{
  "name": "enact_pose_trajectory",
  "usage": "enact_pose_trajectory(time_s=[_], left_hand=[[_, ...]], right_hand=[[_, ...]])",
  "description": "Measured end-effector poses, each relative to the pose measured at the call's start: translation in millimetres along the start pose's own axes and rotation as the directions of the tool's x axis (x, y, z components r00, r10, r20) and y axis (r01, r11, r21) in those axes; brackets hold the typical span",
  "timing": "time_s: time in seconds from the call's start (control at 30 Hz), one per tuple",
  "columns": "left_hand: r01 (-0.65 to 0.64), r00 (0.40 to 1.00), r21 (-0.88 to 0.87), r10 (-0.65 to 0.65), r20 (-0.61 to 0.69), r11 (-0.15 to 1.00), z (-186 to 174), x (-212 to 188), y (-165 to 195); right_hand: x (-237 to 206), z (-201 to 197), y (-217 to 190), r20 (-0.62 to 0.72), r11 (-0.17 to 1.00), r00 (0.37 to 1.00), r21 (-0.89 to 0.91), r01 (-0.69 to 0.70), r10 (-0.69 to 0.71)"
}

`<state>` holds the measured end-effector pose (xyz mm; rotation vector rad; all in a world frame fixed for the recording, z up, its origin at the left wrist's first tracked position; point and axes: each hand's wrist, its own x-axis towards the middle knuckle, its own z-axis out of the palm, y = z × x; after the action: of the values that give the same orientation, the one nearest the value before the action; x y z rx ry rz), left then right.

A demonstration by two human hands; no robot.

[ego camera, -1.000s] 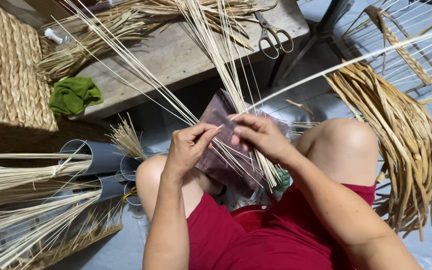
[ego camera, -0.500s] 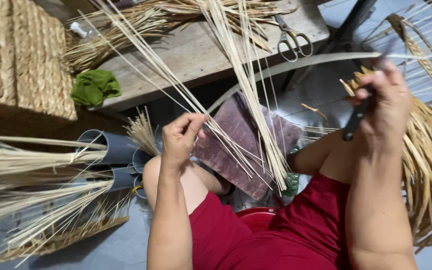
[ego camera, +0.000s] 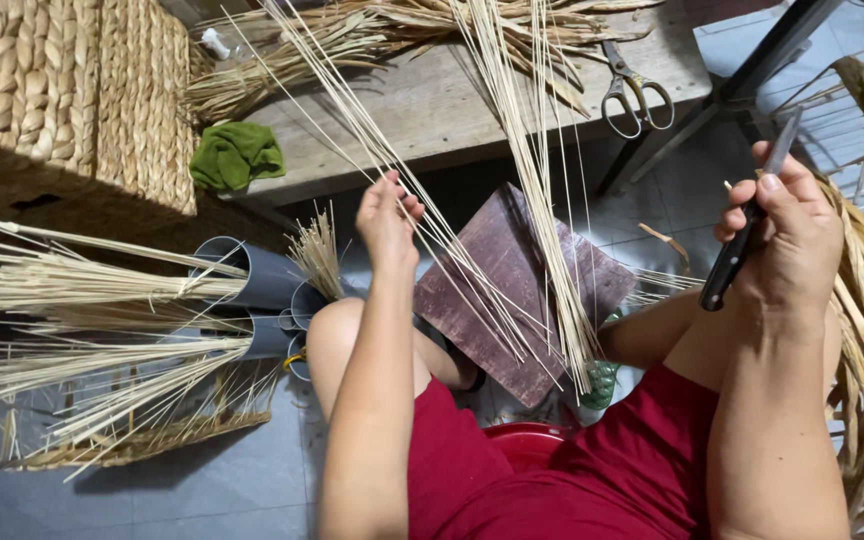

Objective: The person sits on a low stool and repeatedly splits and shaves thin bamboo strips, drawing each long bamboo stick across a knife held against a small wooden block to peel thin slivers off, then sets the processed stick aside and takes the next one from the pile.

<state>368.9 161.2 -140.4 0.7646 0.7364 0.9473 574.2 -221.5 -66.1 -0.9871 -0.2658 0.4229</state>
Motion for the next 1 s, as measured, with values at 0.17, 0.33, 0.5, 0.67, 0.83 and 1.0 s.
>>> enact_pose_trajectory(time_s=[0.17,0.33,0.5,0.67,0.83,1.0], left_hand=[[0.136,0.960,0.100,-0.106,-0.258,0.986,-17,10,-60],[-0.205,0.876,0.738,0.456,-0.154,0.643,-11,0,-83],[-0.506,0.717,0.807,0.669,0.196,0.306,21,-20,-88],[-0.223,0.966,0.704,0.056,0.252,0.674,57,-35,-124],[-0.361,0.927,0.751,0.127,0.352,0.553,76,-62,-162],[-0.531,0.836,0.711,0.144,0.530,0.461,106,-87,-185]], right_hand=[[-3,4,-4,-0.010,1.000,1.000,-0.006,0.002,-0.002],[-2,2,-10,0.005,0.999,1.000,0.035,-0.023,0.023],[0,5,-15,-0.016,0.999,0.999,0.035,-0.028,0.028],[0,22,-12,-0.001,0.999,0.999,0.021,-0.050,0.050],[4,30,-16,-0.011,0.999,0.999,-0.007,-0.048,0.048],[3,30,-22,-0.008,0.998,0.999,0.034,-0.053,0.054]])
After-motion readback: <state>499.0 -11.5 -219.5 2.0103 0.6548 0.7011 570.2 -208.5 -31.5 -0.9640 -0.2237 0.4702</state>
